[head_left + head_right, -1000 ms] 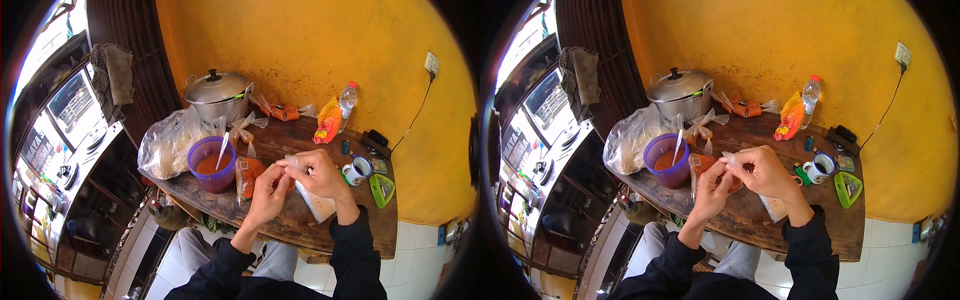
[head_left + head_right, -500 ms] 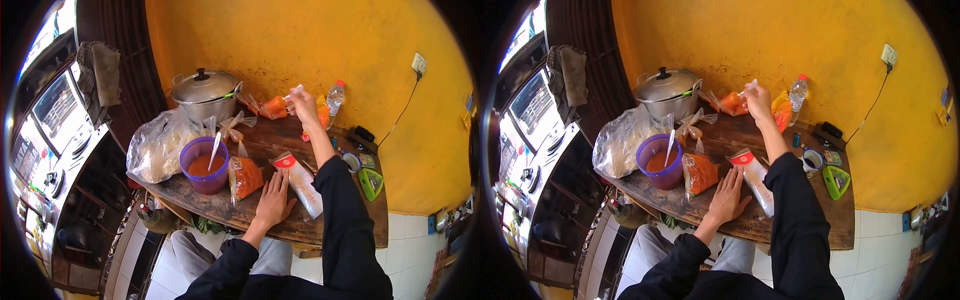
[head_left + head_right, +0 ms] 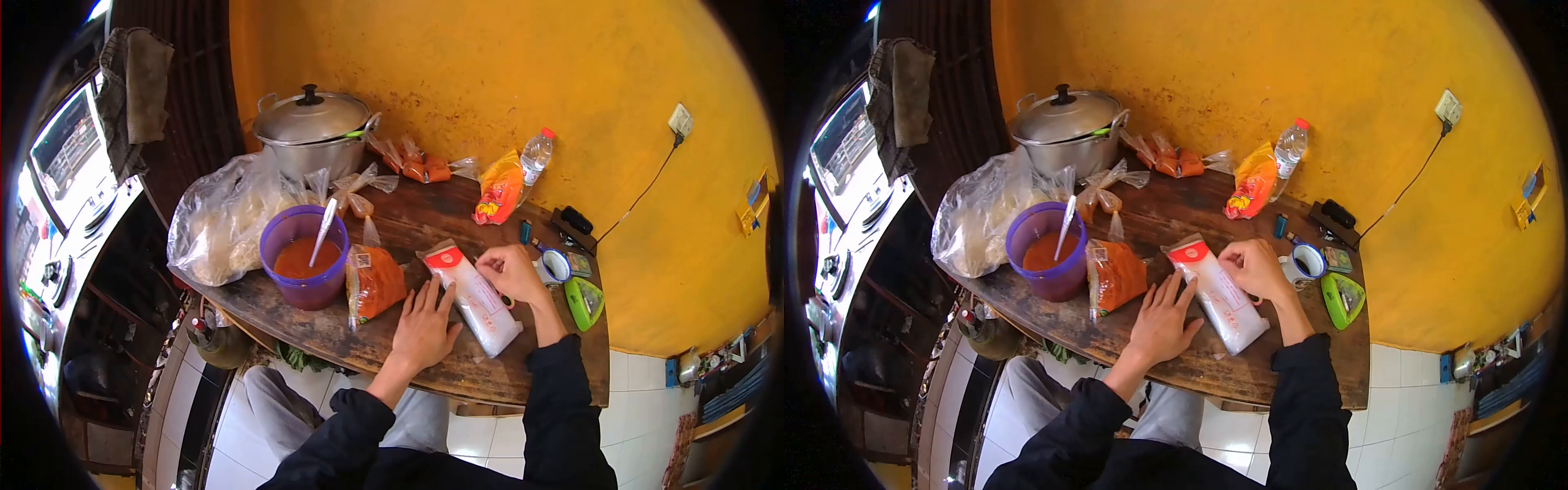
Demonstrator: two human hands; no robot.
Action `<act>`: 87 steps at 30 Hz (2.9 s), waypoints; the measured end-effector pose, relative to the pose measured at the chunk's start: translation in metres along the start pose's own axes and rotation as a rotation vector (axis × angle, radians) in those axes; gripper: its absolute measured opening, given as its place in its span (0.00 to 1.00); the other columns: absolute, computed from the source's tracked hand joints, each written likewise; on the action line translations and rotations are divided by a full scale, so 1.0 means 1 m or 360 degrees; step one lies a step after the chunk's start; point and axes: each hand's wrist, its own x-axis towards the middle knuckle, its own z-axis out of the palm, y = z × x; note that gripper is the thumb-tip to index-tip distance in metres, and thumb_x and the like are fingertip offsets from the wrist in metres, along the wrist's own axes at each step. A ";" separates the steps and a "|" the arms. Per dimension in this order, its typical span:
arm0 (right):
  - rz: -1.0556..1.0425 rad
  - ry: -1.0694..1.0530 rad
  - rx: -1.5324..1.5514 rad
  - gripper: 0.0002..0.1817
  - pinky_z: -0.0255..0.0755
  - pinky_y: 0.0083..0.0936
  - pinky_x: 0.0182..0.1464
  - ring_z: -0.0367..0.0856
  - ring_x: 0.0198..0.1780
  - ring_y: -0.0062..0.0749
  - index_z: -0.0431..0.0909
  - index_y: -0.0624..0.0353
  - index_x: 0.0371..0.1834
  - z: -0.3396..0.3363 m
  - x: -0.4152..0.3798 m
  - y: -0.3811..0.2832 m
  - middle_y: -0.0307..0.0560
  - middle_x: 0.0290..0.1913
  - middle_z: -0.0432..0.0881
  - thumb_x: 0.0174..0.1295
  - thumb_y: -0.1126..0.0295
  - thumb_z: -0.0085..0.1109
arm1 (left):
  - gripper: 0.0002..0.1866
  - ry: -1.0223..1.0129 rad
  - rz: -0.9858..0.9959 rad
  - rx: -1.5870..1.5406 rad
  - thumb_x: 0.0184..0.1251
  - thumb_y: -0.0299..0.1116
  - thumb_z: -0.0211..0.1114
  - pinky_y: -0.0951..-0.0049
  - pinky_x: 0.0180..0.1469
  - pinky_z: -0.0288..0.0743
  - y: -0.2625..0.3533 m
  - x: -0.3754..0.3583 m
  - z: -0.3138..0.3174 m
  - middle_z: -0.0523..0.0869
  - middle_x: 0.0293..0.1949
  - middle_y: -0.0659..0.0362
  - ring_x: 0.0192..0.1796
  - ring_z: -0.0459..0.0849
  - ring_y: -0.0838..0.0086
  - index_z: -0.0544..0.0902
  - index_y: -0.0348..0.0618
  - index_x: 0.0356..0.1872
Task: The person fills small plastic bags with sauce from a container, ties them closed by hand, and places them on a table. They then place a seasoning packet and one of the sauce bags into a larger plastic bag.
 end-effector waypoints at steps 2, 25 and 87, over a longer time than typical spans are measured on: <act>-0.0094 -0.0133 -0.0221 0.04 0.69 0.25 0.27 0.76 0.23 0.28 0.80 0.65 0.27 -0.009 -0.010 -0.003 0.42 0.22 0.79 0.48 0.75 0.59 | 0.34 -0.0022 -0.0012 0.0007 0.56 0.40 0.59 0.55 0.66 0.48 0.000 0.001 -0.001 0.60 0.63 0.44 0.66 0.58 0.56 0.58 0.41 0.63; -0.0052 -0.0302 -0.0268 0.08 0.68 0.42 0.31 0.77 0.29 0.53 0.78 0.59 0.31 0.013 -0.010 -0.001 0.58 0.25 0.77 0.52 0.67 0.55 | 0.31 0.0067 -0.0041 -0.0186 0.51 0.38 0.63 0.55 0.64 0.55 -0.003 -0.003 -0.005 0.64 0.60 0.45 0.62 0.63 0.54 0.66 0.42 0.58; -0.0007 0.0146 0.0855 0.07 0.59 0.19 0.24 0.63 0.21 0.16 0.75 0.66 0.24 0.072 -0.023 -0.036 0.36 0.19 0.70 0.57 0.74 0.54 | 0.14 0.0852 -0.0377 -0.1228 0.57 0.25 0.62 0.81 0.27 0.64 -0.016 0.000 0.002 0.77 0.20 0.63 0.24 0.68 0.85 0.69 0.35 0.15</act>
